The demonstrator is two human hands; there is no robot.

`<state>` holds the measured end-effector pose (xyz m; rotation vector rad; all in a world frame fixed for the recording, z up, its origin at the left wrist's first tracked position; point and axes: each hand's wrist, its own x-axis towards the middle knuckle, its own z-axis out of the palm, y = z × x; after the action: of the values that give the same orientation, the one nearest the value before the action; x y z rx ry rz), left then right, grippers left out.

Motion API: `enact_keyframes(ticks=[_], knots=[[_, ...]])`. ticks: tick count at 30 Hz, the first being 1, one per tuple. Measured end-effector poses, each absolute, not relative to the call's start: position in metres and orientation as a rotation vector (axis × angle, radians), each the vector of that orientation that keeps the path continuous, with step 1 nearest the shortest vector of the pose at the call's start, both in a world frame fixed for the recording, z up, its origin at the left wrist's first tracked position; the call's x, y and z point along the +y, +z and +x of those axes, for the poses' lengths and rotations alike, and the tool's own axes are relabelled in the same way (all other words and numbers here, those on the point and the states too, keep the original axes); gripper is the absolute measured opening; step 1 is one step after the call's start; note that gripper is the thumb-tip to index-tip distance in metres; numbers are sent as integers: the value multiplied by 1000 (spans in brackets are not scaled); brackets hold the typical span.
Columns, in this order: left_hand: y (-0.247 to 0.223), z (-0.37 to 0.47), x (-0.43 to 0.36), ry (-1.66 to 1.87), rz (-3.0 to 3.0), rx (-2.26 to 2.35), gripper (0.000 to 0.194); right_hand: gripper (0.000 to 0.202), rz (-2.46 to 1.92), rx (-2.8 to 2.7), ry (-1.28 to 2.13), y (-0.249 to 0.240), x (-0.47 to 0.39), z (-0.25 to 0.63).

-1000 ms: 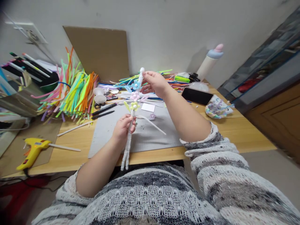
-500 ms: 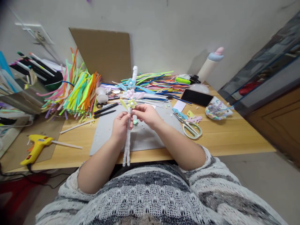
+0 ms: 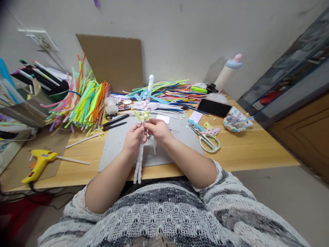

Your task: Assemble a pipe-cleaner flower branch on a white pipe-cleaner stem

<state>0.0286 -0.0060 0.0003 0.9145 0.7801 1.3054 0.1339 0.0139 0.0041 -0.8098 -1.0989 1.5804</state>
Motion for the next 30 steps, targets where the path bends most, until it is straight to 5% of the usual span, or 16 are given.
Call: enact_keyframes(ticks=[18,30], knots=[[3,30,-6,1180,916,884,21,27,-852,-1123,1560,0,12,134],[25,15,-13,1286,1015,893,16,24,-1139,-1701,917,36,-19,174]])
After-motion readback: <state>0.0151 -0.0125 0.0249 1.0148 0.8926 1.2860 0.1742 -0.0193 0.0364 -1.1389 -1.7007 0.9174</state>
